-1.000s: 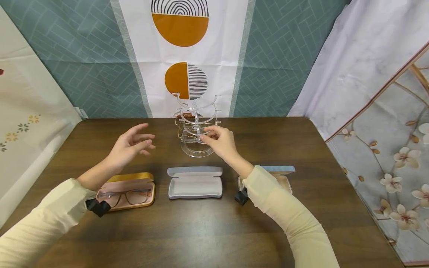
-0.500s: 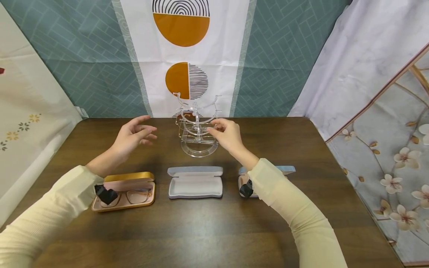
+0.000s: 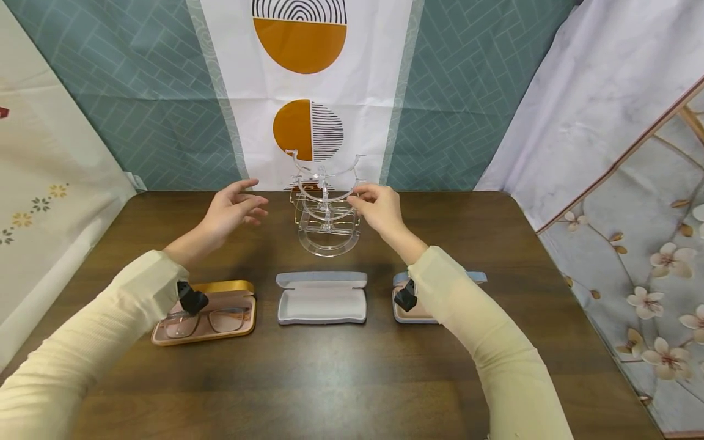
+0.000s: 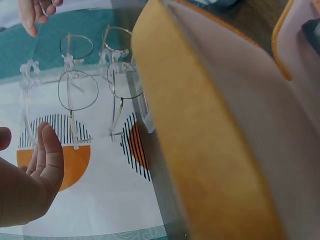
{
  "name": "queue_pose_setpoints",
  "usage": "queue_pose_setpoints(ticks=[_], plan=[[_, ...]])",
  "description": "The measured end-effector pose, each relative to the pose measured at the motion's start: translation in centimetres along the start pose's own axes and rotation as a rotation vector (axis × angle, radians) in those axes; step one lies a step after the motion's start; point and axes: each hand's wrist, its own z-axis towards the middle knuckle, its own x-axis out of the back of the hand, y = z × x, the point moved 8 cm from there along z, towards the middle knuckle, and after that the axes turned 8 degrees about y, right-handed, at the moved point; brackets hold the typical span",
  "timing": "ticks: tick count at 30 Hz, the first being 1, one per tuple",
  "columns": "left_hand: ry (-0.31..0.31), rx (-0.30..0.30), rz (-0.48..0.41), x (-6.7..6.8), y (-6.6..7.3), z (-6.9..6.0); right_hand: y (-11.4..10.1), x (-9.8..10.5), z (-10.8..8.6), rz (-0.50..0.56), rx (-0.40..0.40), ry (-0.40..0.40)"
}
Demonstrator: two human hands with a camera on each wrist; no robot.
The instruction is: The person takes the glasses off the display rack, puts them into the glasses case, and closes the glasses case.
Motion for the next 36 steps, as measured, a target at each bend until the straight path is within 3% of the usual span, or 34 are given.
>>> queue_pose_setpoints(ticks=[10,15,23,36], plan=[[0.003,0.039,0.042,-0.9,-0.9,1.8,1.2,0.3,1.5,-0.069,-0.061,0.038],[-0.011,0.064,0.050,-1.5,-1.2,2.6,2.1,0.3,2.1,-0.082,-0.131,0.050],[-0.020,0.121,0.034,-2.2,-1.4,3.5,3.3,0.2,2.6,-0.106,-0.179,0.022],[-0.046,0.363,0.064,-3.6,-2.1,4.6,4.7,-0.9,2.9,-0.087,-0.274,-0.001]])
